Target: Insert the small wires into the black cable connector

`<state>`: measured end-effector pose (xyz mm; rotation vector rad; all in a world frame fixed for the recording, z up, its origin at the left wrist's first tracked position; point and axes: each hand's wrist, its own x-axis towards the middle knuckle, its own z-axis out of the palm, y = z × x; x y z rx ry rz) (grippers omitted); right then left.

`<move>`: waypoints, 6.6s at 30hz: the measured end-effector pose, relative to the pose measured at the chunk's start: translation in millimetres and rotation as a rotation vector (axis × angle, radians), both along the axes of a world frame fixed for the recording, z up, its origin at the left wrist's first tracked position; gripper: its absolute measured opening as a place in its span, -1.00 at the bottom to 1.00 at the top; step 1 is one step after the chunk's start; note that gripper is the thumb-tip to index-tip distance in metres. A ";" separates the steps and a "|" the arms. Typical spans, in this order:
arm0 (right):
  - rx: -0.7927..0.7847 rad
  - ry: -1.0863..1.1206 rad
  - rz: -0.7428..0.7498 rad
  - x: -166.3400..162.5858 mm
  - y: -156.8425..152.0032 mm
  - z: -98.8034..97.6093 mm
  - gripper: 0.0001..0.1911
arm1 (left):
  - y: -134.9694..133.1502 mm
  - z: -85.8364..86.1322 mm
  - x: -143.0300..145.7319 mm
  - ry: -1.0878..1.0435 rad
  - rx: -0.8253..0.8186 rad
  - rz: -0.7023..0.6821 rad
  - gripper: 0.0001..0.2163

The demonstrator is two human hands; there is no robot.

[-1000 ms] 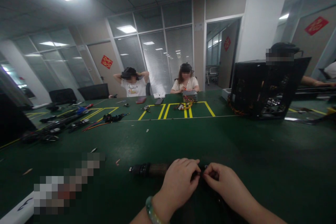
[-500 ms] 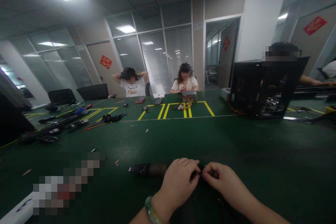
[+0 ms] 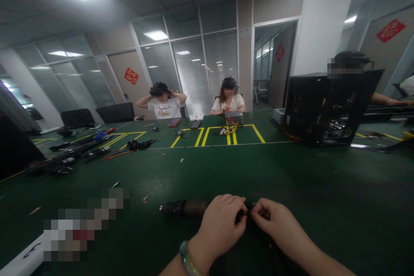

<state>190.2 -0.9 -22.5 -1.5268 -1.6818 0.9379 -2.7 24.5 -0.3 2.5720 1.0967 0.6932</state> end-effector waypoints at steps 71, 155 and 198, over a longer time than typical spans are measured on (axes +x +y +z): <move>0.029 -0.020 0.040 1.9 -2.4 2.9 -0.87 | -3.0 0.7 3.7 0.022 0.014 0.045 -0.92; -0.013 0.002 0.009 0.4 -7.2 6.2 -0.80 | -7.5 3.5 5.1 0.053 0.010 0.033 -0.88; 0.020 0.049 0.054 1.4 -4.0 3.5 -0.79 | -8.1 3.4 5.8 -0.020 0.009 0.019 -0.85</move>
